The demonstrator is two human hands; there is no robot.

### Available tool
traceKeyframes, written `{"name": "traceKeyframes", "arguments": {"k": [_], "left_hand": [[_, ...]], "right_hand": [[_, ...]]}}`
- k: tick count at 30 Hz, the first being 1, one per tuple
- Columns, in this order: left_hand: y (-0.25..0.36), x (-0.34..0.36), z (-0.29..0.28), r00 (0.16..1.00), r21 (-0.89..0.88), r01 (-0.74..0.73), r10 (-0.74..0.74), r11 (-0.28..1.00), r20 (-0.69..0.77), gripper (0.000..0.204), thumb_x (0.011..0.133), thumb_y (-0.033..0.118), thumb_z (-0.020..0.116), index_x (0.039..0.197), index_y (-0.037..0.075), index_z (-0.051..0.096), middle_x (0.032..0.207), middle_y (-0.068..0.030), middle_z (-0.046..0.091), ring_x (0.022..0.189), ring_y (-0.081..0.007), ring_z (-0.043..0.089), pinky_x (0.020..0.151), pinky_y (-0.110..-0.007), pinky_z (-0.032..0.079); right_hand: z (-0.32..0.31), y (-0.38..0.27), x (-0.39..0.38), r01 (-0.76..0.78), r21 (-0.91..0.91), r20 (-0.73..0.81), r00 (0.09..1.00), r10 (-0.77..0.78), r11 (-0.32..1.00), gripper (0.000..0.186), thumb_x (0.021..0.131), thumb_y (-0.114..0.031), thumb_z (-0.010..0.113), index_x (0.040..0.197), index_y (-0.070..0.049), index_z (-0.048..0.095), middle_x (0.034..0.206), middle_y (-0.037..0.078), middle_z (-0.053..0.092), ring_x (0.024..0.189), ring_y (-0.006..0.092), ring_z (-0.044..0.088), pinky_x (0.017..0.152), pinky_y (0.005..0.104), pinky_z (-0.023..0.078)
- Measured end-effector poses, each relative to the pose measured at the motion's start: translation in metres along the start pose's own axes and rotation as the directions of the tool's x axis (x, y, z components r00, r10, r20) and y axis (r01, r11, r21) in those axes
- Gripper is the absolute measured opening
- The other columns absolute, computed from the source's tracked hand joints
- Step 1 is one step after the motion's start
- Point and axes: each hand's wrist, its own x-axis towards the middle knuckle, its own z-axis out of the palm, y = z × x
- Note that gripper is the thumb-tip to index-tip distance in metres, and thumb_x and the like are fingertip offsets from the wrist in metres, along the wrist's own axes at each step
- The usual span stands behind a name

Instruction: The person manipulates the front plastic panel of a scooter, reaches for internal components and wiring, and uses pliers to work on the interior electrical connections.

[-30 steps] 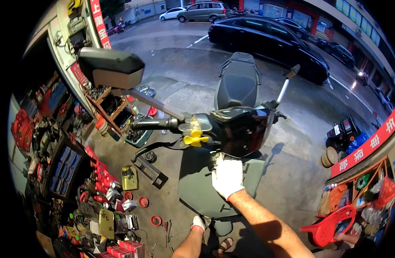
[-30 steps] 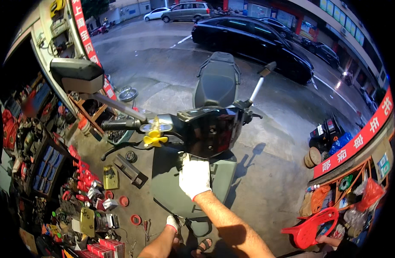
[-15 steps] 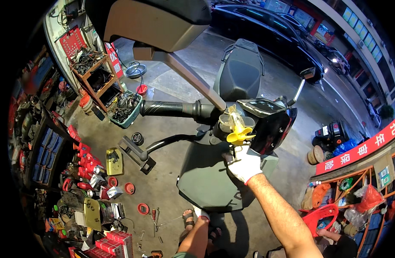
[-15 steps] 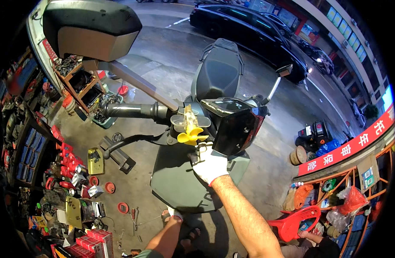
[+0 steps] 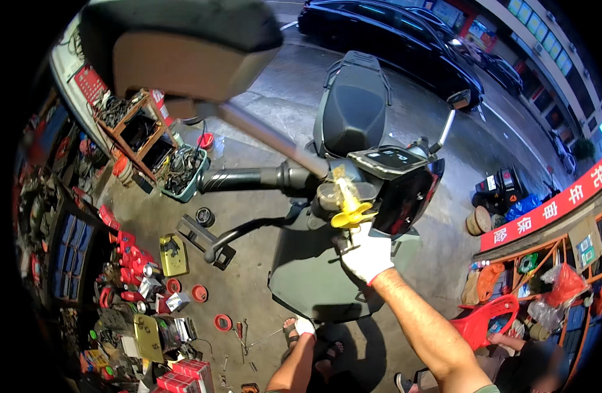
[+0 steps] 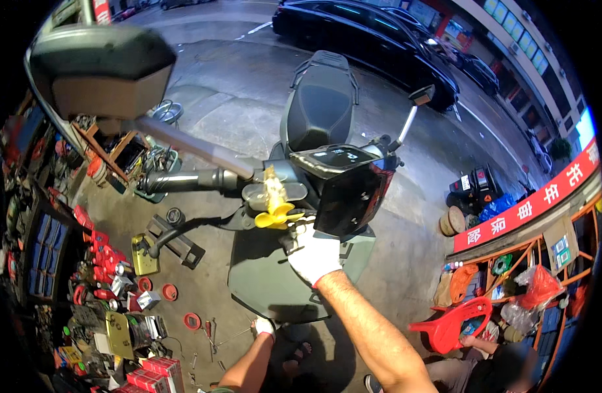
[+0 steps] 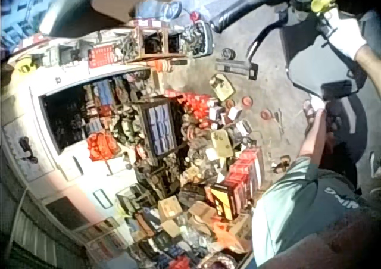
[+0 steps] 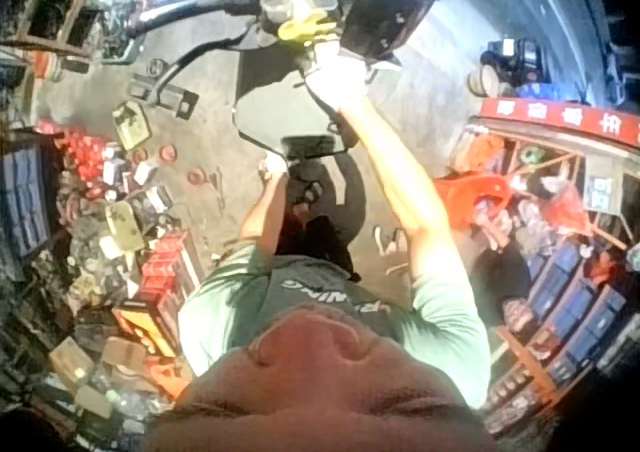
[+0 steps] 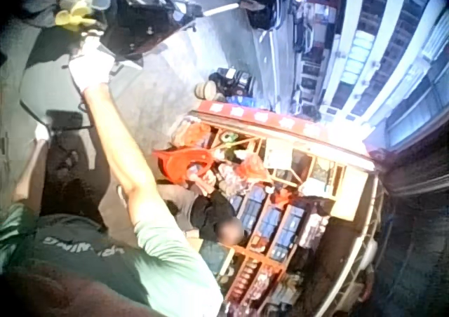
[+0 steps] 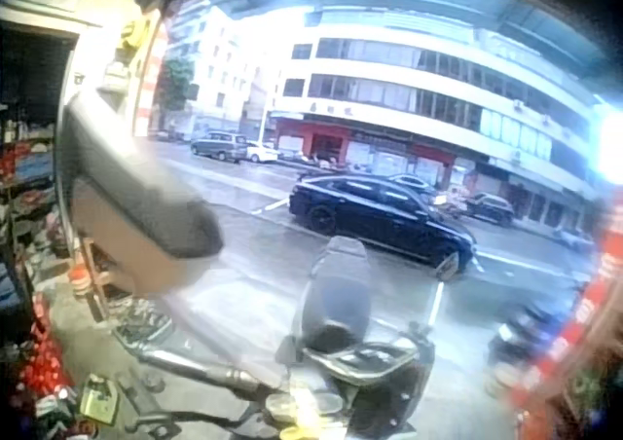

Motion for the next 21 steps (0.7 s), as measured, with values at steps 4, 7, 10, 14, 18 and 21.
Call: {"name": "traceKeyframes", "arguments": {"k": [4,7,10,14,18,21], "left_hand": [[-0.011,0.034,-0.092,0.804,0.813,-0.386,0.273,-0.436,0.528,0.035,0.092,0.025,0.041,0.108,0.001,0.061,0.121,-0.0186,0.057,0.113,-0.0280,0.054,0.090,-0.041,0.044],[0.031,-0.103,0.054,0.851,0.861,-0.507,0.178,0.036,0.493,0.025,0.090,0.020,0.049,0.097,0.000,0.062,0.095,-0.0153,0.064,0.094,-0.0253,0.055,0.090,-0.038,0.039],[0.091,-0.220,0.202,0.701,0.749,-0.662,0.376,0.027,0.606,0.012,0.092,0.008,0.047,0.091,-0.001,0.055,0.074,-0.0111,0.057,0.068,-0.0191,0.053,0.066,-0.032,0.045],[0.111,-0.252,0.340,0.068,0.258,-0.786,0.336,-0.562,0.939,0.029,0.080,-0.001,0.055,0.108,0.000,0.056,0.101,-0.0172,0.058,0.097,-0.0331,0.053,0.088,-0.041,0.042],[0.093,-0.229,0.390,0.176,0.221,-0.382,0.164,-0.897,0.971,0.018,0.080,0.017,0.064,0.088,0.001,0.062,0.086,-0.0191,0.060,0.084,-0.0377,0.056,0.076,-0.043,0.046],[0.092,-0.219,0.404,0.362,0.280,-0.313,0.158,-0.908,0.919,0.020,0.083,0.019,0.061,0.070,0.004,0.063,0.062,-0.0135,0.062,0.053,-0.0325,0.059,0.055,-0.044,0.047]], "right_hand": [[0.011,0.007,-0.008,0.020,0.006,-0.158,0.987,-0.018,1.000,0.024,0.077,-0.026,0.060,0.090,-0.005,0.060,0.079,0.016,0.058,0.070,0.0359,0.055,0.061,0.0455,0.043],[0.009,0.021,-0.025,0.006,0.113,-0.127,0.992,0.008,0.994,0.027,0.076,-0.020,0.059,0.097,-0.003,0.059,0.079,0.017,0.055,0.071,0.0351,0.053,0.064,0.0456,0.041],[-0.027,0.015,-0.042,0.045,0.271,-0.094,0.995,-0.020,0.962,0.040,0.079,-0.014,0.057,0.116,-0.002,0.053,0.093,0.016,0.058,0.093,0.0320,0.054,0.083,0.0444,0.042],[-0.017,0.052,-0.105,0.133,0.614,-0.303,0.950,0.077,0.778,0.036,0.082,-0.013,0.057,0.117,-0.006,0.055,0.118,0.012,0.057,0.113,0.0323,0.050,0.105,0.0452,0.033],[0.031,0.125,-0.181,-0.169,0.806,-0.094,0.910,0.405,0.567,0.019,0.083,-0.011,0.057,0.100,-0.005,0.063,0.098,0.012,0.064,0.098,0.0320,0.059,0.087,0.0388,0.045],[0.093,0.182,-0.225,-0.369,0.902,0.164,0.772,0.614,0.223,0.016,0.087,-0.013,0.054,0.095,-0.003,0.064,0.092,0.014,0.065,0.088,0.0310,0.062,0.078,0.0372,0.049]]}}
